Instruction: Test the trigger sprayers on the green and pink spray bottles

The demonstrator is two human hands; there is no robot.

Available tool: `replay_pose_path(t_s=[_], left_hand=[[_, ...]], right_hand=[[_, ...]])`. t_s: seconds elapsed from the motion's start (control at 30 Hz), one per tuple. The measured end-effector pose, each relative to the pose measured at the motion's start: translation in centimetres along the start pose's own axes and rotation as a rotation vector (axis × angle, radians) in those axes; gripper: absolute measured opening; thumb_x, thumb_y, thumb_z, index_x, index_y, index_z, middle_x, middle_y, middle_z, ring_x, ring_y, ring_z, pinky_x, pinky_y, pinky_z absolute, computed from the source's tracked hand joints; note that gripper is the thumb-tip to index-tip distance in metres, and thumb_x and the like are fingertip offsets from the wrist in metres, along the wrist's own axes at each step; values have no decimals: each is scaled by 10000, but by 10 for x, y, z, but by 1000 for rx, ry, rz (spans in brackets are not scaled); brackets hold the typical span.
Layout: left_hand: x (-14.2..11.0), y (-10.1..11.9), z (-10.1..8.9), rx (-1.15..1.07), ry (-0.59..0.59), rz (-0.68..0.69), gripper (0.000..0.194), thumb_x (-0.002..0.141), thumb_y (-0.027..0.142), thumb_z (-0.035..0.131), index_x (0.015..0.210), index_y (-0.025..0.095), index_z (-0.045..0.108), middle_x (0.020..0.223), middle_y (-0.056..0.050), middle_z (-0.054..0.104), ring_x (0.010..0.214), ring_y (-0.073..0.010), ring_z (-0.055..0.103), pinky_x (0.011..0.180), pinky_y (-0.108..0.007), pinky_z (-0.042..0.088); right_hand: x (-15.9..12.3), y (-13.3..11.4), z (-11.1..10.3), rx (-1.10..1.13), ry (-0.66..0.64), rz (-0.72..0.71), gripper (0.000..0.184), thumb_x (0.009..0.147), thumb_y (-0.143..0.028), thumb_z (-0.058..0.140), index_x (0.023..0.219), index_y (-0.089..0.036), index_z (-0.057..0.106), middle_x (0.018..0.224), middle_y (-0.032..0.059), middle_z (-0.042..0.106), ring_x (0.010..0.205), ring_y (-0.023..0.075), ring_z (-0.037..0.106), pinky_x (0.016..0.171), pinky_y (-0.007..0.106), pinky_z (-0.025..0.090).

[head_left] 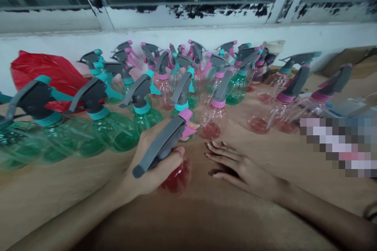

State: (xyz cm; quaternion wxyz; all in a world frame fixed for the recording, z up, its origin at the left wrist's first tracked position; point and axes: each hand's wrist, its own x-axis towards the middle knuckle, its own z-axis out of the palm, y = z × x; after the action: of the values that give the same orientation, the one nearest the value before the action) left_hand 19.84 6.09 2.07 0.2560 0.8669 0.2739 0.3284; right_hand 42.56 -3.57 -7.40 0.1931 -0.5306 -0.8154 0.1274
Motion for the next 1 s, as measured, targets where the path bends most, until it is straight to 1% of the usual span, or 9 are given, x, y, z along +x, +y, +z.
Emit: replay_pose_path(t_s=[0.1, 0.17, 0.3, 0.4, 0.5, 0.57, 0.67, 0.77, 1.0], left_hand=[[3, 3, 3, -85, 16, 6, 130, 693, 162, 503, 791, 246, 519, 774, 1, 607, 681, -184, 595, 644, -321, 508], [3, 4, 4, -111, 18, -8, 191, 685, 146, 510, 843, 251, 529, 815, 0, 615, 737, -190, 612, 692, -326, 512], [2, 3, 5, -136, 20, -42, 190, 679, 142, 509, 838, 245, 515, 717, 19, 563, 670, -182, 616, 638, -315, 512], [3, 3, 5, -165, 12, -40, 153, 668, 132, 511, 777, 238, 497, 734, 13, 565, 655, -173, 609, 629, -311, 511], [3, 4, 6, -186, 10, -47, 202, 672, 132, 505, 840, 245, 518, 799, 3, 599, 656, -170, 609, 660, -325, 518], [4, 4, 5, -183, 13, -52, 233, 681, 142, 502, 887, 248, 525, 768, 6, 583, 655, -174, 608, 649, -325, 518], [4, 5, 4, -161, 8, -48, 211, 688, 146, 503, 872, 248, 518, 676, 24, 514, 608, -168, 578, 598, -307, 510], [4, 5, 2, -156, -18, -28, 217, 688, 135, 499, 870, 253, 503, 689, 25, 505, 616, -166, 573, 611, -306, 512], [6, 5, 1, -103, -22, -3, 129, 654, 123, 461, 681, 244, 424, 682, 18, 537, 651, -176, 578, 623, -314, 494]], right_hand=[[0, 0, 0, 15, 9, -6, 463, 888, -426, 467, 1317, -258, 425, 1401, 29, 409, 1319, 208, 309, 1089, 461, 275], [0, 1, 0, 21, 16, -10, 461, 886, -423, 472, 1316, -263, 425, 1398, 30, 413, 1316, 210, 315, 1086, 465, 279], [0, 1, 1, -4, 4, -19, 464, 892, -424, 460, 1322, -257, 414, 1404, 27, 403, 1320, 202, 306, 1091, 459, 274], [0, 2, 1, -23, -5, -11, 475, 893, -431, 455, 1330, -252, 403, 1408, 24, 398, 1323, 197, 301, 1095, 450, 271], [0, 2, 1, -23, -1, -15, 479, 890, -432, 459, 1332, -258, 400, 1411, 21, 391, 1325, 203, 296, 1093, 454, 275], [0, 2, 1, -8, 8, -17, 476, 889, -428, 463, 1331, -262, 403, 1411, 22, 391, 1325, 207, 296, 1091, 457, 276], [0, 1, 0, 23, 10, -5, 468, 889, -422, 467, 1326, -264, 413, 1408, 23, 397, 1323, 208, 300, 1093, 454, 271], [0, 0, -1, 32, 6, -8, 469, 889, -422, 467, 1329, -272, 407, 1404, 23, 403, 1320, 210, 306, 1092, 460, 269], [-1, 1, 1, -33, -16, -8, 476, 899, -426, 444, 1338, -250, 393, 1417, 24, 383, 1329, 202, 286, 1097, 452, 267]])
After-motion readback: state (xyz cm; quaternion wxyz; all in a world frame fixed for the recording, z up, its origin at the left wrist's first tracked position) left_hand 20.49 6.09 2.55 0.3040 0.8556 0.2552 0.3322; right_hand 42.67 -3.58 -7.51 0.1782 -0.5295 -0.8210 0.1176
